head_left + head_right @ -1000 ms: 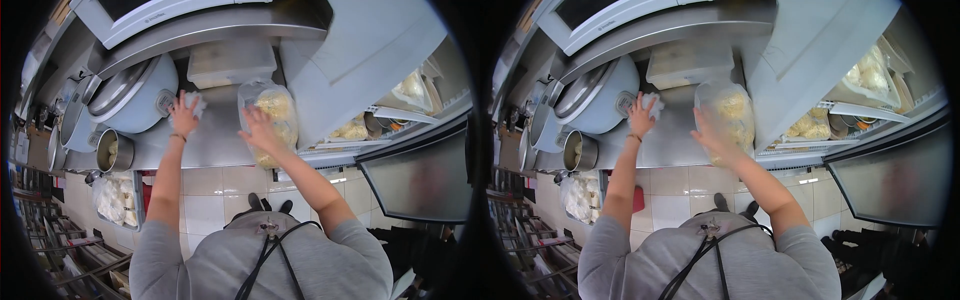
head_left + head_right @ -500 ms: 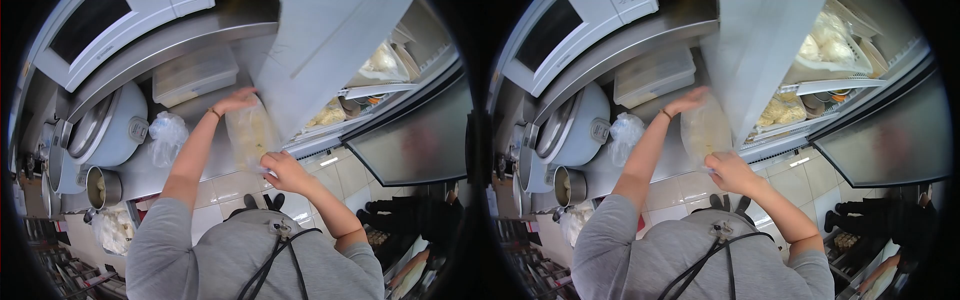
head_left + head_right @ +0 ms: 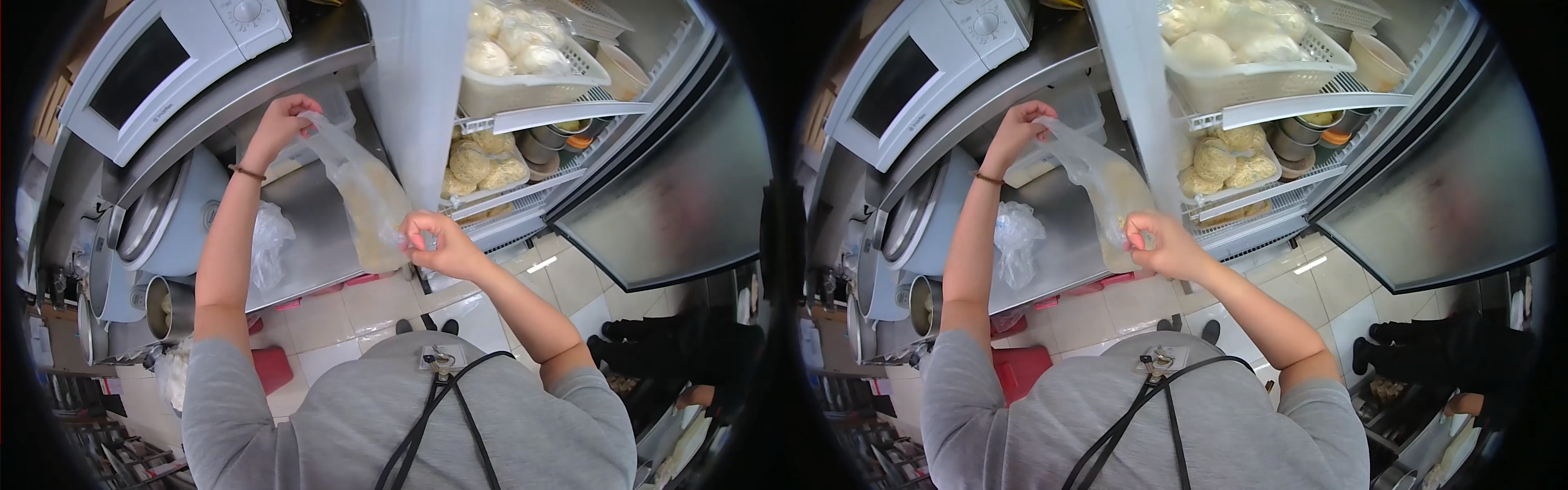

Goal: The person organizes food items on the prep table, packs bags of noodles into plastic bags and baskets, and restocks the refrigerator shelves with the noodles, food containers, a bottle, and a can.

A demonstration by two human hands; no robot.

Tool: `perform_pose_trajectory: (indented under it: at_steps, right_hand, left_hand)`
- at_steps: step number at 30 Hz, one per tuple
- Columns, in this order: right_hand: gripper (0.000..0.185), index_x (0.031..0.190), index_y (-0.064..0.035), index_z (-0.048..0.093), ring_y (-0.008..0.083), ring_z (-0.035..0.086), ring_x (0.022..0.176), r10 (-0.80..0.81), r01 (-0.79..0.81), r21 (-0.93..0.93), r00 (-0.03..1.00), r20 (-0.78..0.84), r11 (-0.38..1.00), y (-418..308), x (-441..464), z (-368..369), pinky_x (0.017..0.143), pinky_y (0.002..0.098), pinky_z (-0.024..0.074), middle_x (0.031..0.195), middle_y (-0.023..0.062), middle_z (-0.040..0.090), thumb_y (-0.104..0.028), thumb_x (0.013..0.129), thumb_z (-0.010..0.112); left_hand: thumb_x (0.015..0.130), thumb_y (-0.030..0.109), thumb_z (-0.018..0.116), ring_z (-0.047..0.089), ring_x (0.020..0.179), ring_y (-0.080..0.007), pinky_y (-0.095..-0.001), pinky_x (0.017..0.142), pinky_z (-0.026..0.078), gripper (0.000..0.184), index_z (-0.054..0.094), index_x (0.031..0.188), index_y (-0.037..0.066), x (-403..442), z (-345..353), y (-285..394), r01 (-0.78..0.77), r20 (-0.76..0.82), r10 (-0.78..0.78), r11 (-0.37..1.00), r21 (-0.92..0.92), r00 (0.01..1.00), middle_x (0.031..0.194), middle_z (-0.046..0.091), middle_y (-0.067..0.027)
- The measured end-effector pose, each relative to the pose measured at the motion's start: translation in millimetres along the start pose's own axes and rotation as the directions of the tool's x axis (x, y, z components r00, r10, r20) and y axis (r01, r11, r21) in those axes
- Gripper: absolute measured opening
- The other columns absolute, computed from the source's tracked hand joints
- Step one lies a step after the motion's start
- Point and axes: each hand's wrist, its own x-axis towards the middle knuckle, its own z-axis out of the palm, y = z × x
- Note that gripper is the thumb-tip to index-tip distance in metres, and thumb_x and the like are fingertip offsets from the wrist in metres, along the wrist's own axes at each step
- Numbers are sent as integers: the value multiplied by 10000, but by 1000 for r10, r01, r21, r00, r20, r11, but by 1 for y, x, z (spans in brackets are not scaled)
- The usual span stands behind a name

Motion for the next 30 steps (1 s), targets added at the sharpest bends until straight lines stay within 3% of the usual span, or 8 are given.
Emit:
perform_pose_trajectory:
  at_steps: [4, 11, 13, 19, 21, 24, 26, 30]
  right_hand:
    - [195, 617, -45, 373, 105, 472, 663, 19, -1, 210, 996, -82, 978, -29, -19, -19, 608, 234, 373, 668, 26, 436, 76, 596, 524]
    - [286, 906, -45, 561, 263, 520, 642, -598, 314, -821, 800, -41, 477, -73, -23, -69, 578, 329, 434, 737, 100, 502, 17, 627, 571]
    - [374, 1048, -44, 531, 275, 527, 661, -488, 272, -600, 842, -231, 753, -86, -8, -61, 574, 363, 433, 838, 108, 521, -42, 680, 597]
    - [215, 928, -15, 538, 168, 503, 618, -713, 627, -459, 701, -19, 629, -57, 63, 0, 565, 293, 432, 861, 90, 541, -148, 766, 588]
    - [156, 864, -3, 525, 149, 498, 632, -141, 142, -14, 989, 36, 990, -69, 72, 14, 607, 279, 428, 779, 101, 547, -149, 810, 512]
    - [134, 830, -5, 524, 146, 492, 636, -153, 181, 229, 979, -134, 957, -70, 105, 37, 619, 272, 418, 691, 106, 537, -114, 824, 447]
    - [128, 822, -8, 530, 163, 515, 632, -243, 282, 209, 950, -196, 936, -71, 120, 59, 606, 294, 429, 680, 98, 553, -113, 819, 456]
    - [128, 874, -57, 522, 305, 583, 710, -348, 305, -294, 931, -106, 906, -96, 104, 125, 615, 374, 443, 737, 163, 587, -102, 755, 515]
  left_hand:
    - [723, -24, 482, 393, 533, -35, -170, 485, 330, 264, 505, 982, 24, -27, -2, 42, 86, 35, -79, 934, -348, 996, 727, 552, -26]
    - [773, 23, 526, 371, 545, -18, -153, 473, 293, 205, 438, 951, 75, -62, 23, 120, 28, -91, -62, 942, -335, 994, 799, 573, -33]
    - [765, 34, 538, 393, 568, -18, -147, 473, 284, 186, 432, 910, 81, -73, 36, 135, 36, -95, -57, 977, -210, 994, 785, 550, -16]
    - [729, -38, 565, 471, 696, -41, -165, 569, 349, 210, 442, 878, 43, -125, 70, 173, -119, -142, 111, 992, -47, 984, 788, 488, 10]
    - [690, 75, 681, 499, 928, -109, -246, 750, 398, 422, 457, 1045, 31, -141, 59, 148, -99, -328, 98, 995, 16, 940, 1000, 512, -48]
    - [615, 248, 760, 391, 1158, -210, -332, 897, 350, 799, 334, 1260, 45, -162, 59, 79, -412, -426, 300, 889, -201, 854, 1262, 396, -106]
    - [498, 325, 777, 274, 1241, -258, -339, 1012, 231, 1044, 215, 1330, 36, -202, 92, -27, 171, -210, -176, 984, -41, 962, 1350, 291, -114]
    - [569, 189, 722, 288, 1225, -228, -358, 1006, 242, 890, 255, 1308, 21, -225, 152, 8, 558, 339, -454, 752, -350, 824, 1326, 304, -145]
